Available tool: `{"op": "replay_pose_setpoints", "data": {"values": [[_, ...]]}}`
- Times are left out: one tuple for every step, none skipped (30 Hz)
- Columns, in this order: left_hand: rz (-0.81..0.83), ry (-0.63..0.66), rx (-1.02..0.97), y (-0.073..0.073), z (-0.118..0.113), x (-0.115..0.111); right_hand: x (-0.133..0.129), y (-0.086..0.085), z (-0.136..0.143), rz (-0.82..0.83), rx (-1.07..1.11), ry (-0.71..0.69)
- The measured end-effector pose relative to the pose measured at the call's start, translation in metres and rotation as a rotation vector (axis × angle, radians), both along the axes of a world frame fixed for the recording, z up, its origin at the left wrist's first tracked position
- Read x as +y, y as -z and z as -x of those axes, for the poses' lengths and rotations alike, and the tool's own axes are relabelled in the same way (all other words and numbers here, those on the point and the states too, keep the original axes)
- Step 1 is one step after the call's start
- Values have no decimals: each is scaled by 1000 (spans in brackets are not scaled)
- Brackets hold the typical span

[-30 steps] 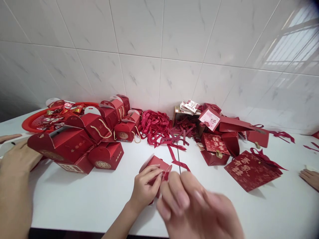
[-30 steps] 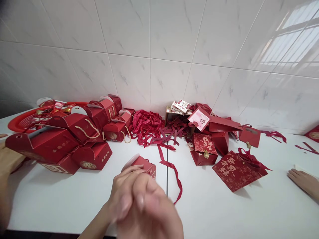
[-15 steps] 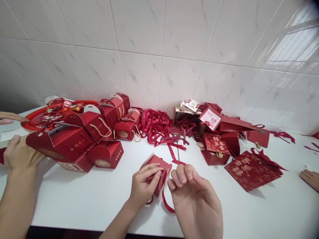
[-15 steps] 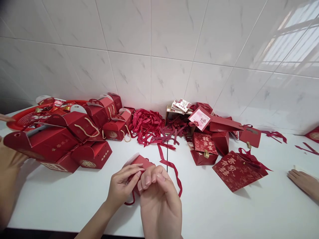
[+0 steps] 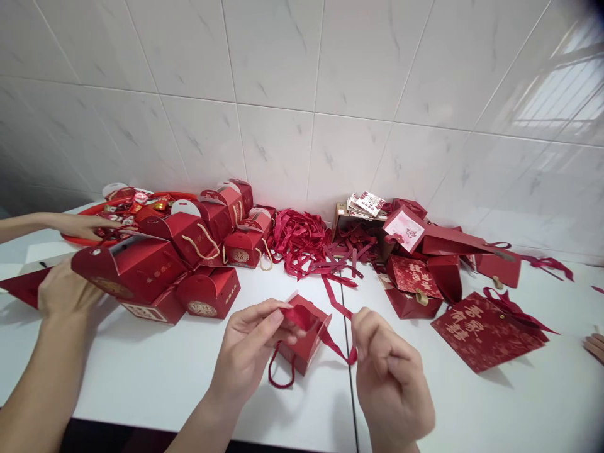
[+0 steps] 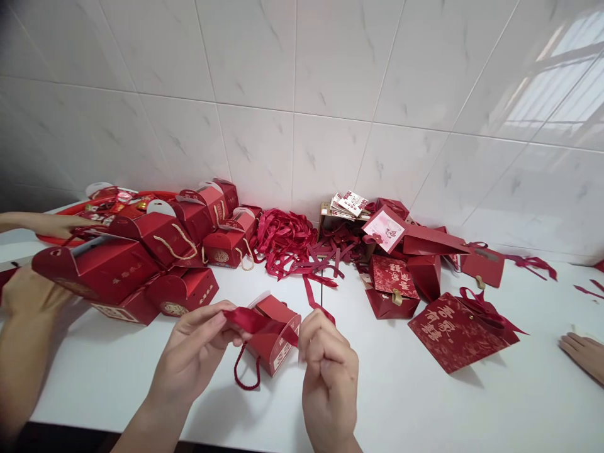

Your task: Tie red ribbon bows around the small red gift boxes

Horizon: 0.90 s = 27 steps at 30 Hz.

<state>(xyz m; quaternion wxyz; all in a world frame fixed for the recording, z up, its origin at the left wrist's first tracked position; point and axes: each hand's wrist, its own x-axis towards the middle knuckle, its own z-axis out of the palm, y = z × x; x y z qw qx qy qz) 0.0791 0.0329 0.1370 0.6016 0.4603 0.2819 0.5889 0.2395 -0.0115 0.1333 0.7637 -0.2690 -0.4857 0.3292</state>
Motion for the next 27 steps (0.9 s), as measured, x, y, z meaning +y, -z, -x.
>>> {"op": "replay_pose_setpoints", "data": {"values": [[-32,0,4,-3,2,-2,2,0,1,44,-49,23],[-70,-3,20,-7,3,-4,5,0,2,91,-112,30],[-114,-10,47,-9,4,-6,7,-2,3,137,-185,1],[-164,-20,86,-12,4,-8,9,-4,4,180,-256,-69],[-223,-45,132,-14,5,-9,11,-8,5,219,-321,-168],[-289,-88,187,-15,5,-10,12,-12,5,250,-381,-264],[-359,-152,249,-16,5,-11,14,-17,4,272,-439,-332],[-428,-226,316,-16,6,-12,14,-22,3,284,-495,-362],[-489,-299,385,-15,7,-11,15,-27,1,284,-548,-354],[-533,-360,449,-13,8,-10,14,-31,-2,273,-594,-319],[-553,-403,511,-8,9,-8,13,-35,-5,254,-620,-272],[-548,-425,572,-2,10,-4,11,-38,-8,233,-622,-227],[-520,-440,631,6,10,0,8,-40,-12,216,-598,-192],[-472,-452,691,15,10,5,5,-40,-15,197,-542,-157],[-410,-463,747,25,8,11,1,-40,-18,169,-459,-126],[-339,-471,794,36,6,16,-3,-38,-20,129,-357,-94],[-270,-471,827,45,4,22,-7,-35,-22,84,-246,-53],[-212,-468,848,54,1,26,-9,-31,-23,35,-139,1],[-172,-463,864,62,-2,30,-11,-26,-24,-11,-42,69],[-147,-457,881,67,-5,32,-12,-21,-24,-42,38,146],[-134,-451,901,71,-8,33,-12,-16,-25,-49,104,221],[-130,-445,924,74,-10,33,-12,-11,-25,-39,166,289],[-129,-434,945,75,-12,33,-10,-6,-25,-16,228,336],[-127,-424,960,76,-13,32,-7,-1,-24,14,290,358],[-123,-413,968,77,-14,30,-4,3,-22,54,351,356],[-120,-405,969,77,-15,29,1,8,-19,103,406,332],[-118,-400,961,78,-15,28,6,13,-15,160,447,288]]}}
